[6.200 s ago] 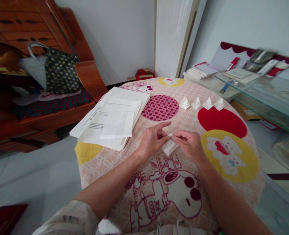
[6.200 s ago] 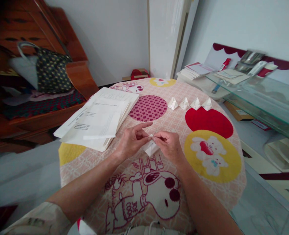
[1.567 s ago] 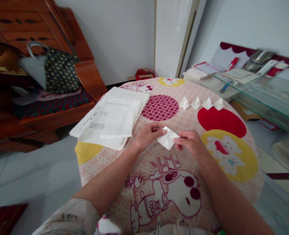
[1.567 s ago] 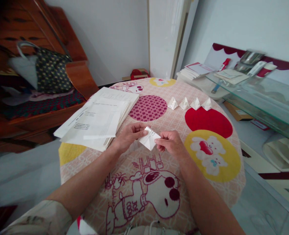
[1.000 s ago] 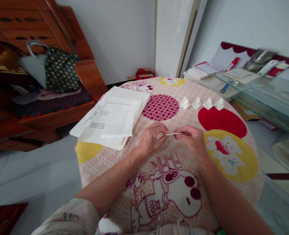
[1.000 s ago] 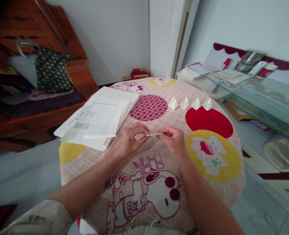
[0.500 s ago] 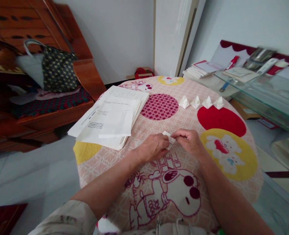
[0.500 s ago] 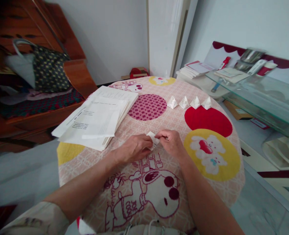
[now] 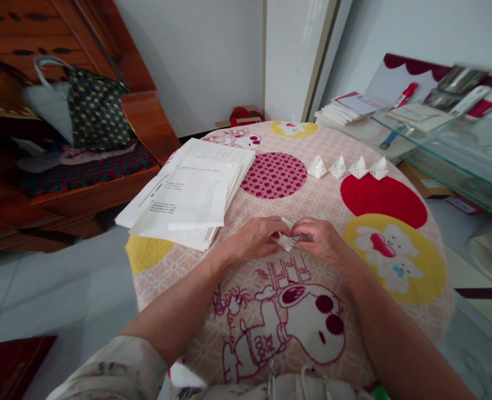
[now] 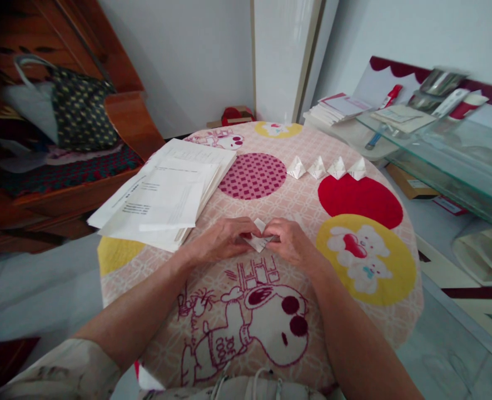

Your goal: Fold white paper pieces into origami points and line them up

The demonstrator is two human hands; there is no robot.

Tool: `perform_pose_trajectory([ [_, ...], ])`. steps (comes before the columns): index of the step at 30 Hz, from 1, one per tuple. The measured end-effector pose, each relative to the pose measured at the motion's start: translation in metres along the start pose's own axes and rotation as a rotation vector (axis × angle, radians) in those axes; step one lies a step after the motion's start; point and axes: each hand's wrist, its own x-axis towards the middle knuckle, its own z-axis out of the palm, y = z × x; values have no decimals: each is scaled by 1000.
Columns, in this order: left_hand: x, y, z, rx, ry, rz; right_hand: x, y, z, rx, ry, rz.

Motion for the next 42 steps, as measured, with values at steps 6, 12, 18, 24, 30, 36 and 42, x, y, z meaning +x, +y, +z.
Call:
perform_pose_trajectory([
  [6, 1, 6, 6, 167, -18, -12, 1, -4, 0, -72, -15, -22],
  [12, 0, 1, 8, 145, -9, 3, 2, -5, -1, -115, -49, -72],
  [18, 1, 1, 8, 119, 19, 21, 0, -2, -1, -58, -23, -89],
  [24, 2, 0, 12, 155, 51, -47, 2, 0, 1, -46, 47, -35],
  [30, 2, -3, 12, 132, 57, -101, 2, -2, 2, -116, 36, -94],
  [36, 0, 5, 4, 6, -14, -79, 0, -14, -3, -8, -91, -51],
  [42, 0, 5, 4, -87, 3, -190, -3, -16, -2, 59, -73, 91],
])
